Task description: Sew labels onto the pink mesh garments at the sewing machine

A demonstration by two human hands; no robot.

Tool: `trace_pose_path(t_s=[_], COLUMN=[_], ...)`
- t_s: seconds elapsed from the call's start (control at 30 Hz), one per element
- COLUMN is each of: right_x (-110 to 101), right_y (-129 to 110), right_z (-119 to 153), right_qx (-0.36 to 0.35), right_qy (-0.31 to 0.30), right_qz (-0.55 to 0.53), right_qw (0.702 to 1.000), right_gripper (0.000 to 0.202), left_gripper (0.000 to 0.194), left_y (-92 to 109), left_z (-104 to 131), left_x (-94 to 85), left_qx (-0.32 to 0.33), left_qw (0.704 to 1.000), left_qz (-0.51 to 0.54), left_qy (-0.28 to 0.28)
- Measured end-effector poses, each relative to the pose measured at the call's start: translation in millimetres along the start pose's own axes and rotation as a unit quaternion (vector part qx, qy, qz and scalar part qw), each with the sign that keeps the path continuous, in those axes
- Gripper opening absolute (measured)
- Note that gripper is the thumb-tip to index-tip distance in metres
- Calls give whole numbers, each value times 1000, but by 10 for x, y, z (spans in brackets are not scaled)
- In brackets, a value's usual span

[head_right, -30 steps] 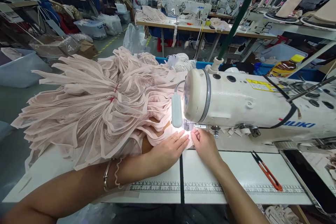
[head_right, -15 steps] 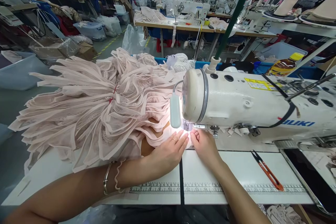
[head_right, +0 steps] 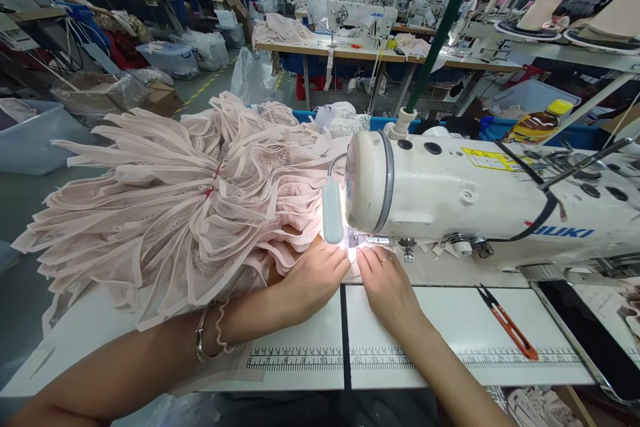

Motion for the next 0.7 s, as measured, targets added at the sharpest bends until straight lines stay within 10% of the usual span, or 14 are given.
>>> trace_pose_path(t_s=[0.7], right_x=[577], right_y=[432], right_z=[268], right_qx=[131], right_qy=[-172], right_qz=[-148], right_qw=[965], right_gripper=[71], left_gripper=[31], left_y=[79], left_z=[-47], left_x=[146], left_qx=[62], left_qw=[997], left_qz=[-48], left_qy=[11])
Point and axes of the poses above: each hand's wrist, its own z-axis away from the middle knuckle, its own x-axis out of the palm, y = z × x, the point moved 7 cm from there along -z, towards the middle knuckle, and after that the axes turned 5 degrees about z, right-handed, at the moved point
